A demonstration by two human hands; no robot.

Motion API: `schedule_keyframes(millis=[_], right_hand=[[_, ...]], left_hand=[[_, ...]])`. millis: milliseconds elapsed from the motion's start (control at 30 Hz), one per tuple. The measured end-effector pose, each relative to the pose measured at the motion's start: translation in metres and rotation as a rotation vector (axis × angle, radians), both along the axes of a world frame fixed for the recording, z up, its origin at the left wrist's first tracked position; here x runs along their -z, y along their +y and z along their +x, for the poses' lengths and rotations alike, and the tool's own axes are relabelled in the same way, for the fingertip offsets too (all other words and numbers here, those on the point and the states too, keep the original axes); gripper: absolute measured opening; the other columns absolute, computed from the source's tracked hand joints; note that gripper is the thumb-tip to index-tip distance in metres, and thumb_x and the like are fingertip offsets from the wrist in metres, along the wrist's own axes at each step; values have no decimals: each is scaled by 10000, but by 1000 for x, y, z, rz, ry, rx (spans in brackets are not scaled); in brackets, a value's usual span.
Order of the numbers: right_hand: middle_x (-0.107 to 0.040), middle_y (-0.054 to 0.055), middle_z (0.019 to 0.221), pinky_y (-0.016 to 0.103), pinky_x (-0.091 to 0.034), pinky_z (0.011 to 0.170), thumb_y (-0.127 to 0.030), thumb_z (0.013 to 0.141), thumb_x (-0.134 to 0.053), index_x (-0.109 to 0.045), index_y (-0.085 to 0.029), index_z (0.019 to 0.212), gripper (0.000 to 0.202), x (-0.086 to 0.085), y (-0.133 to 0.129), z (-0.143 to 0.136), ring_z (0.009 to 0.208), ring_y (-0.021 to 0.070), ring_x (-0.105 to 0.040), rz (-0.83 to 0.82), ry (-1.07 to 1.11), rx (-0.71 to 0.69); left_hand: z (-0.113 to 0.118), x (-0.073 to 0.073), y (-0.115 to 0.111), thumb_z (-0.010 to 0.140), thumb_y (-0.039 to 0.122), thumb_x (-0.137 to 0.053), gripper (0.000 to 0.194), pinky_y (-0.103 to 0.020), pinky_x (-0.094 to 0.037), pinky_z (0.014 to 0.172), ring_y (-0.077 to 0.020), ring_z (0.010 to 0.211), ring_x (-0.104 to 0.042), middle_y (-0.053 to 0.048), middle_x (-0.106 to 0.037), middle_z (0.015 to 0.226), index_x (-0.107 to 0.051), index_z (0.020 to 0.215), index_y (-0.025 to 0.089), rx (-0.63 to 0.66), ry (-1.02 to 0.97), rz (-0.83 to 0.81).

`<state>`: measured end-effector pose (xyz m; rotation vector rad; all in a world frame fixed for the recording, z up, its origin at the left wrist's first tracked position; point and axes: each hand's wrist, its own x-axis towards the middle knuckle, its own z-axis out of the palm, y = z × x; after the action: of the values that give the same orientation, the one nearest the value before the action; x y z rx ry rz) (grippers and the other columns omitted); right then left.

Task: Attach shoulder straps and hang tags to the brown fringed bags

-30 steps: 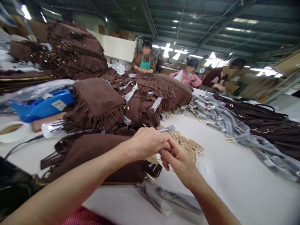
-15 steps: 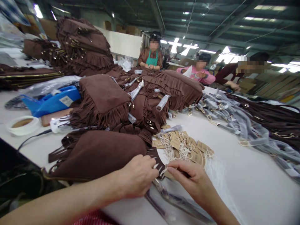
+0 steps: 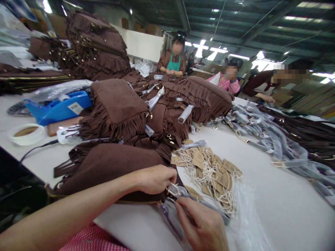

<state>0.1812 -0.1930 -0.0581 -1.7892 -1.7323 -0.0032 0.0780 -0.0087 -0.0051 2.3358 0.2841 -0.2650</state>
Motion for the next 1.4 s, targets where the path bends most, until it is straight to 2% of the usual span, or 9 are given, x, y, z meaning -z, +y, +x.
schedule_keyframes(millis=[100, 167, 367, 567, 700, 833, 1067, 1167, 1400], right_hand=[[-652, -25, 612, 204, -413, 501, -231, 961, -501, -662, -205, 859, 193, 10, 0, 1, 491, 103, -614, 10, 22, 12], [-645, -28, 610, 195, -416, 505, -237, 965, -493, -659, -203, 869, 195, 15, 0, 1, 492, 99, -605, -2, 81, 32], [-601, -53, 567, 178, -405, 466, -277, 945, -518, -670, -211, 818, 209, 20, 5, 1, 451, 90, -549, 21, 241, 105], [-647, -37, 626, 164, -450, 523, -303, 935, -536, -684, -211, 803, 219, 19, 8, 6, 541, 110, -600, -35, 364, 142], [-661, -40, 644, 156, -461, 544, -301, 934, -540, -687, -218, 828, 200, 23, 8, 11, 564, 111, -615, -81, 377, 128], [-645, -45, 637, 156, -447, 532, -278, 931, -535, -674, -220, 834, 179, 20, 9, 11, 548, 104, -593, -82, 331, 96], [-624, -34, 654, 161, -441, 542, -306, 931, -523, -664, -220, 802, 209, -1, 13, 1, 558, 108, -570, -59, 403, 147], [-607, -38, 596, 152, -439, 504, -343, 916, -541, -646, -210, 741, 244, 1, 19, -1, 516, 105, -565, -26, 459, 209], [-618, -31, 551, 144, -448, 466, -379, 870, -591, -648, -199, 677, 270, 10, 28, -7, 480, 108, -570, 78, 564, 324]], left_hand=[[1, 1, 1, 828, 43, -456, 342, -202, -366, 635, -138, 744, -548, 13, -618, 839, -580, 1091, 224, 11, 14, -32], [1, 2, 3, 832, 45, -460, 332, -201, -360, 635, -136, 743, -536, 21, -608, 831, -574, 1082, 230, 39, -6, -37], [1, 8, 5, 712, -38, -463, 224, -192, -358, 625, -110, 660, -494, 42, -531, 652, -527, 658, 169, 143, -34, -73], [-9, 11, 0, 718, 23, -521, 188, -234, -406, 686, -151, 717, -575, -21, -676, 776, -644, 709, 164, 87, -110, 132], [-11, 13, -1, 727, 108, -592, 117, -233, -390, 624, -158, 697, -583, -22, -695, 775, -677, 778, 169, 25, -89, 137], [-5, 12, 0, 716, 35, -567, 181, -227, -383, 658, -151, 744, -586, -14, -693, 792, -670, 780, 170, -30, -52, 120], [0, 13, 18, 678, 21, -528, 175, -195, -360, 589, -104, 642, -498, 53, -568, 676, -605, 725, 171, -67, 2, -236], [1, 20, 25, 669, 75, -549, 118, -204, -340, 556, -104, 595, -436, 69, -499, 622, -561, 718, 182, -126, 39, -352], [5, 24, 28, 620, 122, -579, 140, -217, -303, 530, -111, 600, -387, 74, -456, 626, -502, 712, 193, -168, 67, -428]])
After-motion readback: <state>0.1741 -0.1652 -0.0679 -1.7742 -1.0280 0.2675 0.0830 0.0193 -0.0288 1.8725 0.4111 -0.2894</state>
